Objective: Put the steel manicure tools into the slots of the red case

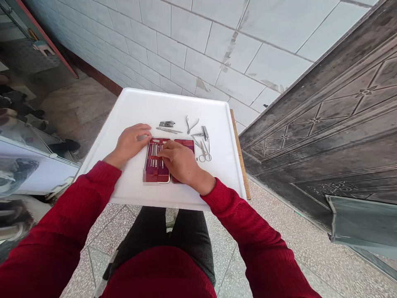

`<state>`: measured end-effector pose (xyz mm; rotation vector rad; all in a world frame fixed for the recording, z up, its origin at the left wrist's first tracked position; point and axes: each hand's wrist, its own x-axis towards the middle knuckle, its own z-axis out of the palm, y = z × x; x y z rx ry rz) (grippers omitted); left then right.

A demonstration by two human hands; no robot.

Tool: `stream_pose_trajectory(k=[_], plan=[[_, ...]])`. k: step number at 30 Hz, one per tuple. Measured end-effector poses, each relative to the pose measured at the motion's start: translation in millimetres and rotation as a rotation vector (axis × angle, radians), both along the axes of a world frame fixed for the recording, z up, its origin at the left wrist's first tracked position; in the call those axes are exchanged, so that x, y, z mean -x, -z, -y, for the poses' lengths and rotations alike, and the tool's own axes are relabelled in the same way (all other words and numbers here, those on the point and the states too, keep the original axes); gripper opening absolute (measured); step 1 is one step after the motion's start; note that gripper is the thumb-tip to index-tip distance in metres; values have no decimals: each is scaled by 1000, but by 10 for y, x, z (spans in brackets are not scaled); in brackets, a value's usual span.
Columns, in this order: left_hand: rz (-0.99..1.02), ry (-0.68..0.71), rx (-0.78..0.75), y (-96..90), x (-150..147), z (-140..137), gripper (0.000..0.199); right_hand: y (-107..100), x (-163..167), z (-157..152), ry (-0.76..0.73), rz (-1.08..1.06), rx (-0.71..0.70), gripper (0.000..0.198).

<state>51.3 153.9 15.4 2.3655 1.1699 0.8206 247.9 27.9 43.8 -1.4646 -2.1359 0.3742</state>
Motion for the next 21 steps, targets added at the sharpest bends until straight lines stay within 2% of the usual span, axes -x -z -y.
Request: stream_pose_trajectory(k=[5,9,16,21], plan=[[-14,7,-3,-1,0,-1,20,108,-5,218,-42,187,-103,38],[-10,1,-12,-2,-1,3,20,187,-13,286,-71,258,-142,41],[-12,2,-12,-1,0,9,21,239,-14,350,-89,315,-174,42],[-2,1,-2,0,0,9,21,239,4,343,-69,254,-175,38]])
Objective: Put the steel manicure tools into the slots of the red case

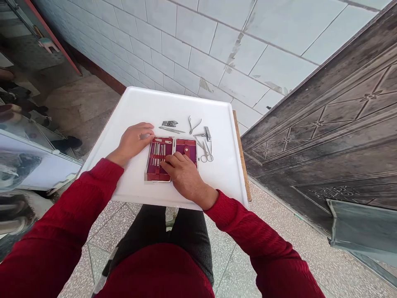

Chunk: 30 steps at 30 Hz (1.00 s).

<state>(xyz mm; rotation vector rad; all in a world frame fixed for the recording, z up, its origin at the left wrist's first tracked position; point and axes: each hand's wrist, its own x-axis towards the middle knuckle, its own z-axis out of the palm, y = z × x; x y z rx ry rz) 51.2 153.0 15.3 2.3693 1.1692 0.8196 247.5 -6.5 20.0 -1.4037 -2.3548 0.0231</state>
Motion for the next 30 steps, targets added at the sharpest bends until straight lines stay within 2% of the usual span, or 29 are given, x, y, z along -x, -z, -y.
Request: stream_pose_trajectory(k=[5,11,18,26,30], plan=[[6,4,-2,3,0,-5,21,-96,46,-90,47,-114,42,23],[12,-9,-3,24,5,-12,20,-200,120,-200,32,-74,108,17],[16,4,-21,57,21,-29,22,-131,135,-236,36,-115,109,16],[24,1,-12,76,27,-34,21,-66,10,-175,23,-324,97,8],[17,2,-21,62,33,-36,20,-51,-31,-173,33,-338,103,12]])
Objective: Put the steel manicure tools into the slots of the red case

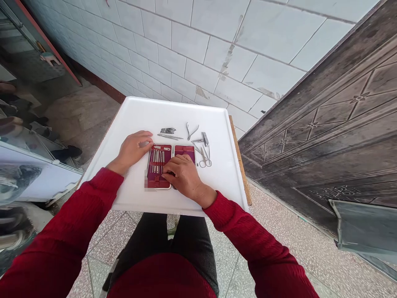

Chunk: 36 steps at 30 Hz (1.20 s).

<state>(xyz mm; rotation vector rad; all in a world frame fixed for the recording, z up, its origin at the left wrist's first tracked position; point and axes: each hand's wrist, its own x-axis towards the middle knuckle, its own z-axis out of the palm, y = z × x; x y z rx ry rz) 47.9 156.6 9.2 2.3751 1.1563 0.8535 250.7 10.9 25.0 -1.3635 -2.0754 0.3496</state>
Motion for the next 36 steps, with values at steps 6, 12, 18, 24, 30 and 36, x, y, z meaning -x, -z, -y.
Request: stream_pose_trajectory(k=[6,12,18,24,30,36], plan=[[-13,25,-16,19,29,-22,21,47,14,-28,-6,-28,-32,14],[-19,10,-11,67,52,-54,23,67,-49,-69,52,-141,-90,15],[-17,18,23,26,72,-39,25,66,-133,-93,134,-149,-112,14],[-1,12,39,50,86,-48,26,-168,-217,-254,132,-103,25,12],[15,16,34,66,76,-53,27,-560,-201,-745,244,240,136,16],[-18,-9,22,61,82,-29,25,-298,-146,-927,317,355,142,23]])
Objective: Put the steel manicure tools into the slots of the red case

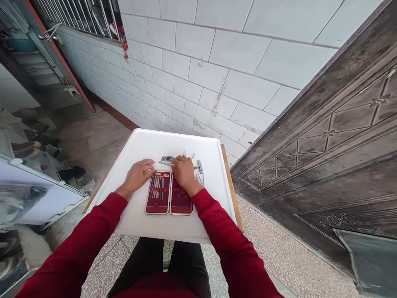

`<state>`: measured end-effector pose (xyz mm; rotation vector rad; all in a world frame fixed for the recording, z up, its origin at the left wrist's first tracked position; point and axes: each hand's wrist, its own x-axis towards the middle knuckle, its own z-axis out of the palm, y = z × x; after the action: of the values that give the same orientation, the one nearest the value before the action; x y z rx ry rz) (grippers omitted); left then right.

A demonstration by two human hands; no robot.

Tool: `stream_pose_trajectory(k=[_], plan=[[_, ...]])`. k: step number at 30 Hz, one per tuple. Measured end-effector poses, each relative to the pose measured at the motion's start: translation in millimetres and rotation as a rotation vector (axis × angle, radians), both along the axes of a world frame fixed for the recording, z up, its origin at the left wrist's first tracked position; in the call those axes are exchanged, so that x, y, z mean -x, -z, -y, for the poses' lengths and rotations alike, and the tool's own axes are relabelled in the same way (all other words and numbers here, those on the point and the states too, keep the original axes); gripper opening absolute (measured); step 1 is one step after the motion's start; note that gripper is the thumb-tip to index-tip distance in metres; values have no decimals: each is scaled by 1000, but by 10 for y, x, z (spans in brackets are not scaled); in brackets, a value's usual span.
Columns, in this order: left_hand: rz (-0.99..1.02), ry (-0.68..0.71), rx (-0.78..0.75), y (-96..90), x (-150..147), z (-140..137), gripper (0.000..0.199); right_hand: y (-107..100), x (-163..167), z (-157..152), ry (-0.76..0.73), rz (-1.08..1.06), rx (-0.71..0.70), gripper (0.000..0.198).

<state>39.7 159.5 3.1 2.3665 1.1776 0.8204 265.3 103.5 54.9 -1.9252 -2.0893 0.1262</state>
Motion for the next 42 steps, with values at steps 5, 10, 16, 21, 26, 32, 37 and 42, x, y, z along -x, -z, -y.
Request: stream_pose_trajectory(k=[5,10,16,21,26,32,37,42], plan=[[-5,-16,-10,-21,0,27,26,116,-59,-21,-2,-8,0,25],[-79,-19,-15,-152,-34,-5,25,105,-71,-51,-1,46,8,22],[-112,-149,-49,-220,-174,-119,30,197,-68,-54,-21,157,-48,31],[-104,-154,-110,-119,-263,-101,27,242,-65,-75,41,153,-68,30],[-107,-167,-128,-82,-256,-132,28,218,-77,-88,48,109,-76,27],[-119,-105,-163,-90,-284,-169,25,119,-76,-47,-111,69,-119,32],[-136,-87,-209,-81,-298,-204,26,86,4,-113,-136,140,-42,35],[-144,-69,-228,-89,-317,-200,27,-26,115,-191,-88,196,46,27]])
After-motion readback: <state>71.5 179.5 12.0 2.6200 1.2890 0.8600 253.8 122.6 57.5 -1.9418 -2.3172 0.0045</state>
